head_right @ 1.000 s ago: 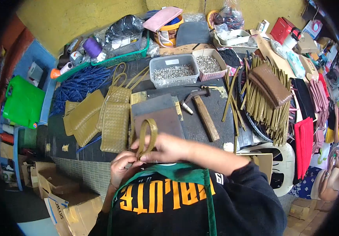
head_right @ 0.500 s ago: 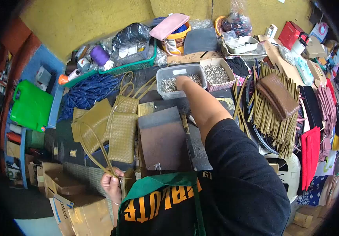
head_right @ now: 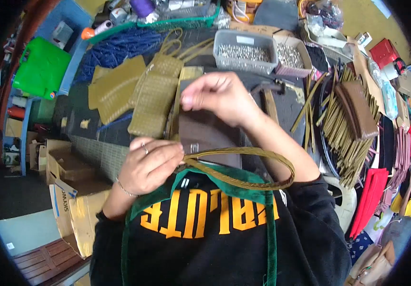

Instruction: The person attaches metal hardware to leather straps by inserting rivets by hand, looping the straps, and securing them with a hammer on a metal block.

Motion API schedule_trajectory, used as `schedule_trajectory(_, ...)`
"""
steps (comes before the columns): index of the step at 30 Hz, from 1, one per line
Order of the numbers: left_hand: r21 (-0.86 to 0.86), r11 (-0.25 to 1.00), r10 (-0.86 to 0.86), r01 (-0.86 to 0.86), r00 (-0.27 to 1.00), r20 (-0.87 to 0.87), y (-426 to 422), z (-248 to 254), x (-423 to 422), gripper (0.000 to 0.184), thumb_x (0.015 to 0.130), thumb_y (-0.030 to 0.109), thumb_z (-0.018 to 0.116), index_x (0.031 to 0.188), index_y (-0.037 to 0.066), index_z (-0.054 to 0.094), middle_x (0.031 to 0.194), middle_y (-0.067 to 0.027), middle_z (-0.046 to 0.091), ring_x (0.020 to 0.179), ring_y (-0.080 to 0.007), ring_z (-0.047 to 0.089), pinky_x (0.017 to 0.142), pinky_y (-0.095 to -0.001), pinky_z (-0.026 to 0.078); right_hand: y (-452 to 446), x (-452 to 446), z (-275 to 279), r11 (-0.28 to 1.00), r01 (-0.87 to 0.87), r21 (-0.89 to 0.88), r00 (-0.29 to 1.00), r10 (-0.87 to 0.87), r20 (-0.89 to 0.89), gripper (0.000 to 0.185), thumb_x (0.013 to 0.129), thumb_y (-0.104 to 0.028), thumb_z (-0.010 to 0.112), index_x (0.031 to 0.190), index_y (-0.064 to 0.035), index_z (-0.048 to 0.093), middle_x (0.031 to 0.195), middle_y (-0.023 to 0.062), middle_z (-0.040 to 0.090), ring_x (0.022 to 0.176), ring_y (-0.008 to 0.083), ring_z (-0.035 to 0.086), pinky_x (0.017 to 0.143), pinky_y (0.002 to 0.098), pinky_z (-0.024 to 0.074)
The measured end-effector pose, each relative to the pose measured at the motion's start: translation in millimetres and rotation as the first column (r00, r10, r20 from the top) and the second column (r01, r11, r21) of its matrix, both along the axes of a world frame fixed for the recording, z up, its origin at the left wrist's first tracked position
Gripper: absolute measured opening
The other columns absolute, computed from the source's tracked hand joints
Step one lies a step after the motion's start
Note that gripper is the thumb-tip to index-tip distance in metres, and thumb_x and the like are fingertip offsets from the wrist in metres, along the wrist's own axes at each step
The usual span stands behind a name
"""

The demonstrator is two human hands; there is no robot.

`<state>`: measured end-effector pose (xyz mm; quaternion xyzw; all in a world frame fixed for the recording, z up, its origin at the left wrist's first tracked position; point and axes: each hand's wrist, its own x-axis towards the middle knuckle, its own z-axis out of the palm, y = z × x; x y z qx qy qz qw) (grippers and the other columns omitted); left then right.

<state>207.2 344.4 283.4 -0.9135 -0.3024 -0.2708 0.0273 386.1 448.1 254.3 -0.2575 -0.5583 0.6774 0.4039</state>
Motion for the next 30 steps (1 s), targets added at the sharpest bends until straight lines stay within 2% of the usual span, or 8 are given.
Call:
schedule_trajectory(2,-0.008,1.000,-0.026,0.026,1.000,0.009,-1,3,2,0.012,0.066,0.011,0.058,0.077,0.006,0.057,0.084,-0.0008,0.055,0.076,-0.0125,0.054,0.068,-0.0250,0.036,-35,3,11,0.998,-0.056,0.024,0.994,0.053,0.098,0.007,0.068,0.001,0.061,0.074,0.0010,0.059,0.073,0.0076,0.059,0.065,0.0123,0.055,0.060,0.0224,0.0455)
schedule_trajectory(4,0.014,0.998,-0.066,0.066,0.998,0.010,1,5,2,0.011,0.066,0.010,0.058,0.076,0.006,0.057,0.083,-0.0005,0.055,0.076,-0.0118,0.054,0.067,-0.0247,0.036,-53,7,7,0.972,-0.098,0.213,0.994,0.086,0.065,0.007,0.069,-0.004,0.063,0.075,-0.0008,0.061,0.071,0.0028,0.056,0.066,0.0087,0.052,0.060,0.0195,0.0414)
schedule_trajectory(6,0.033,0.997,-0.065,0.064,0.998,0.024,-1,5,0,0.009,0.066,0.009,0.057,0.075,0.006,0.058,0.081,-0.0002,0.055,0.076,-0.0109,0.054,0.068,-0.0243,0.037,-68,8,6,0.994,-0.109,0.018,0.994,0.109,0.002,0.007,0.070,-0.003,0.062,0.076,-0.0001,0.061,0.072,0.0026,0.055,0.069,0.0079,0.051,0.061,0.0194,0.0416)
schedule_trajectory(8,0.039,0.996,-0.080,0.079,0.996,0.040,-3,2,1,0.009,0.066,0.009,0.057,0.073,0.005,0.058,0.080,-0.0007,0.055,0.077,-0.0115,0.054,0.067,-0.0249,0.037,-77,10,6,0.995,-0.092,-0.031,0.995,0.093,0.045,0.008,0.072,-0.004,0.060,0.078,0.0009,0.060,0.073,0.0031,0.056,0.070,0.0076,0.052,0.062,0.0200,0.0420)
schedule_trajectory(11,0.093,0.990,-0.112,0.108,0.993,0.041,-4,-1,-2,0.010,0.065,0.008,0.057,0.074,0.004,0.058,0.081,-0.0014,0.055,0.078,-0.0123,0.054,0.066,-0.0256,0.038,-85,10,5,0.990,-0.085,-0.115,0.996,0.087,0.017,0.009,0.073,-0.005,0.058,0.080,0.0016,0.060,0.075,0.0039,0.057,0.071,0.0075,0.052,0.063,0.0200,0.0422)
schedule_trajectory(20,0.115,0.985,-0.134,0.125,0.989,0.067,-1,-5,-8,0.010,0.064,0.007,0.058,0.073,0.003,0.058,0.081,-0.0023,0.055,0.078,-0.0130,0.055,0.065,-0.0249,0.038,-90,4,1,0.998,-0.022,0.067,0.997,0.017,0.079,0.010,0.074,-0.004,0.056,0.081,0.0017,0.060,0.077,0.0053,0.056,0.073,0.0092,0.053,0.064,0.0203,0.0433)
schedule_trajectory(23,0.116,0.984,-0.145,0.137,0.987,0.064,0,-6,-9,0.009,0.064,0.007,0.058,0.072,0.003,0.058,0.080,-0.0022,0.055,0.077,-0.0131,0.056,0.065,-0.0249,0.039,-91,3,-1,0.995,0.008,0.103,1.000,-0.010,0.018,0.009,0.074,-0.003,0.057,0.081,0.0017,0.060,0.078,0.0058,0.055,0.073,0.0102,0.053,0.064,0.0207,0.0439)
schedule_trajectory(30,0.113,0.982,-0.157,0.148,0.985,0.075,0,-8,-9,0.009,0.064,0.007,0.059,0.072,0.003,0.059,0.079,-0.0024,0.055,0.078,-0.0137,0.056,0.064,-0.0249,0.039,-88,4,-1,0.989,-0.016,0.148,0.998,0.005,0.070,0.009,0.073,-0.002,0.057,0.081,0.0008,0.060,0.077,0.0056,0.055,0.072,0.0104,0.053,0.064,0.0208,0.0444)
